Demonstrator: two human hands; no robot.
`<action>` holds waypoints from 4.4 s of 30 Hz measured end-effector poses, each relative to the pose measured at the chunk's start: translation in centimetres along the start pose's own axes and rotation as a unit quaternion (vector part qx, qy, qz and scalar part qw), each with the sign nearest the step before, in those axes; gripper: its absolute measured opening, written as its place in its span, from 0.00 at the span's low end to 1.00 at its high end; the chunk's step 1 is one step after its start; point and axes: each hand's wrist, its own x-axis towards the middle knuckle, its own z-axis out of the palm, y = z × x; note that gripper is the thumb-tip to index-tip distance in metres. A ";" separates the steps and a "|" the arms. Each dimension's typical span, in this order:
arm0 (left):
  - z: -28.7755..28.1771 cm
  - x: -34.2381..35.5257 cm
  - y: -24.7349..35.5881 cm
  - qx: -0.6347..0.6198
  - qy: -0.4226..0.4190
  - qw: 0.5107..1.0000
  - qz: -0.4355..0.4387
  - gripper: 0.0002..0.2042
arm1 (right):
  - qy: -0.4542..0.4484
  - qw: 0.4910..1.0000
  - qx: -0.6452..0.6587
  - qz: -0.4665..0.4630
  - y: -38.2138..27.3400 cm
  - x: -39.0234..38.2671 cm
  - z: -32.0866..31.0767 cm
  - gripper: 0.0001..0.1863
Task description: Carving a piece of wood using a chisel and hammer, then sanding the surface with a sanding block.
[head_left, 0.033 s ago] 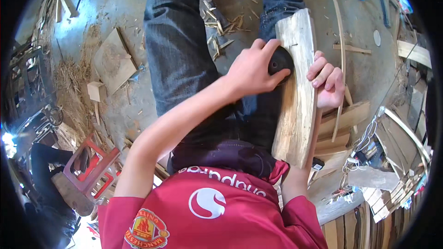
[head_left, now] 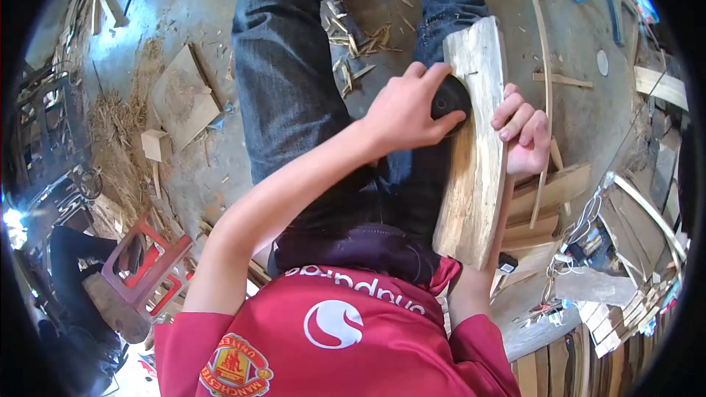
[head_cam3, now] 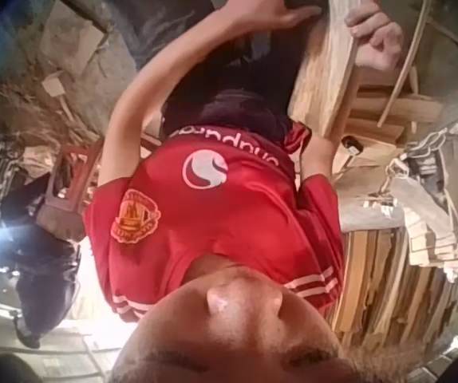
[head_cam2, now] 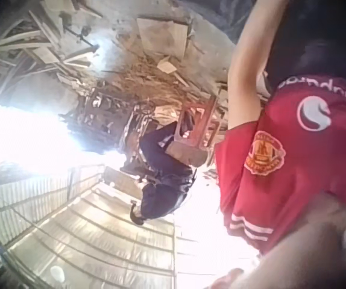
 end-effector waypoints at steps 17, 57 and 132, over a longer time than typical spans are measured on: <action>0.5 -1.9 0.5 0.028 0.009 0.999 -0.035 0.25 | 0.003 1.000 0.004 -0.002 0.7 -0.1 0.3 0.17; 1.7 -6.0 2.5 -0.015 -0.112 0.993 0.026 0.22 | 0.055 0.998 0.005 0.031 0.6 -1.1 -1.1 0.20; 1.2 0.3 -1.2 0.052 -0.052 0.997 -0.015 0.25 | 0.077 0.994 -0.027 0.070 0.5 -0.8 -0.9 0.20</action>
